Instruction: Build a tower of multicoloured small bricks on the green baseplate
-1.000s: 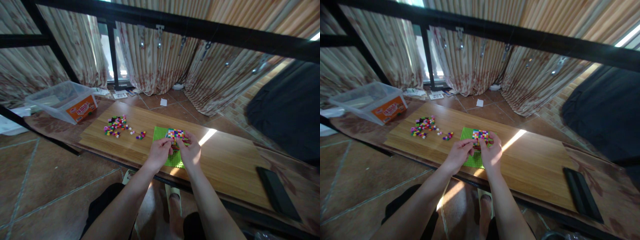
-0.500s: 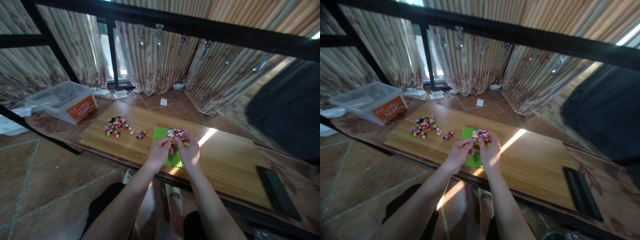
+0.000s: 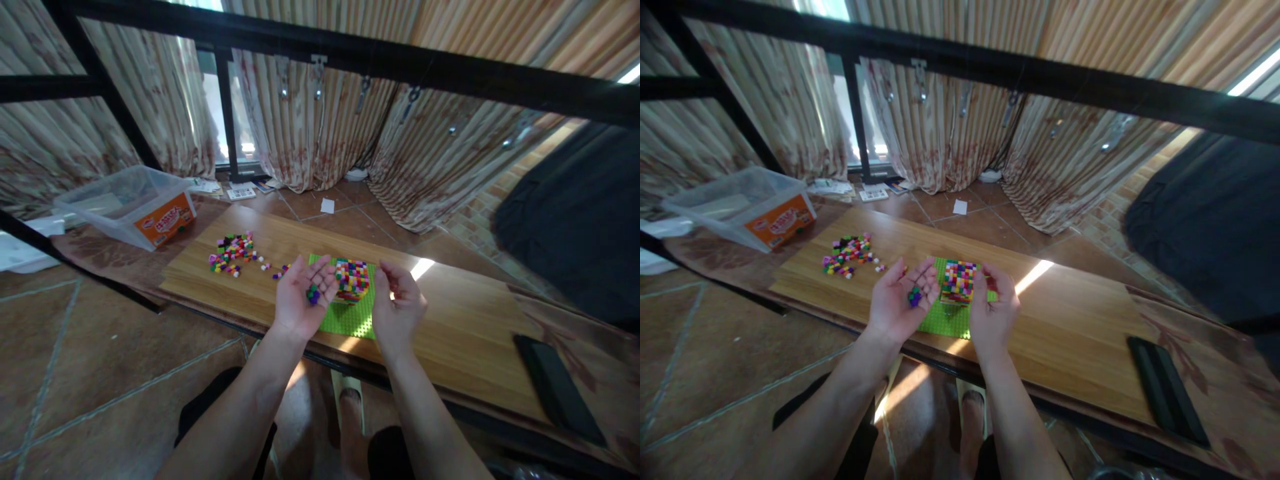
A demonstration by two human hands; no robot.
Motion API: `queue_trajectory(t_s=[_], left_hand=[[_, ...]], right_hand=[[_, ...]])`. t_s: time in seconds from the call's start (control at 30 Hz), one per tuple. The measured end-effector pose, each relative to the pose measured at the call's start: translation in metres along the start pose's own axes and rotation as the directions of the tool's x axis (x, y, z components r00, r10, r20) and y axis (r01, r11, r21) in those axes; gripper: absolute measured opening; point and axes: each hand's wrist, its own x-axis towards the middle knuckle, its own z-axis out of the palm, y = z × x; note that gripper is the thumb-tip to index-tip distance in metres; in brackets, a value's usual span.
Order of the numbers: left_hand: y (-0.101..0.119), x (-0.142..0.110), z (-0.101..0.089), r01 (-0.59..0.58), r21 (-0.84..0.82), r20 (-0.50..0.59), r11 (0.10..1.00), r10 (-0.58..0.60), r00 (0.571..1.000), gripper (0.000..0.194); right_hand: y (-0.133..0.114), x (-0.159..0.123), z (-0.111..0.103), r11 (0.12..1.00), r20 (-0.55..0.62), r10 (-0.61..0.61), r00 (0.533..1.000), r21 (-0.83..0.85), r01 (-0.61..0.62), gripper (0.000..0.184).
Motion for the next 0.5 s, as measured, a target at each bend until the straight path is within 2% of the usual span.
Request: queue_trajectory(t_s=[0.03, 0.1, 0.17, 0.23, 0.5], left_hand=[[0.0, 0.0, 0.001, -0.004, -0.009, 0.002, 1.0, 0.004, 1.0, 0.039], [-0.001, -0.001, 0.003, -0.01, -0.006, 0.017, 1.0, 0.01, 1.0, 0.044], [-0.002, -0.002, 0.004, -0.013, 0.014, 0.043, 1.0, 0.012, 0.999, 0.047], [-0.002, -0.003, 0.005, -0.005, 0.04, 0.076, 0.999, 0.002, 0.997, 0.049], [-0.003, -0.003, 0.004, 0.0, 0.054, 0.147, 0.999, -0.008, 0.989, 0.053]], right_hand=[[-0.007, -0.002, -0.001, 0.999, 0.026, -0.04, 0.999, 0.024, 0.039, 0.019], [-0.018, -0.008, -0.001, 0.989, 0.151, -0.142, 0.978, 0.065, 0.134, 0.014], [-0.026, -0.014, 0.0, 0.975, 0.293, -0.222, 0.93, 0.097, 0.202, 0.015], [-0.029, -0.018, 0.002, 0.968, 0.382, -0.249, 0.89, 0.108, 0.225, 0.017], [-0.024, -0.019, 0.005, 0.954, 0.473, -0.279, 0.836, 0.038, 0.296, 0.013]])
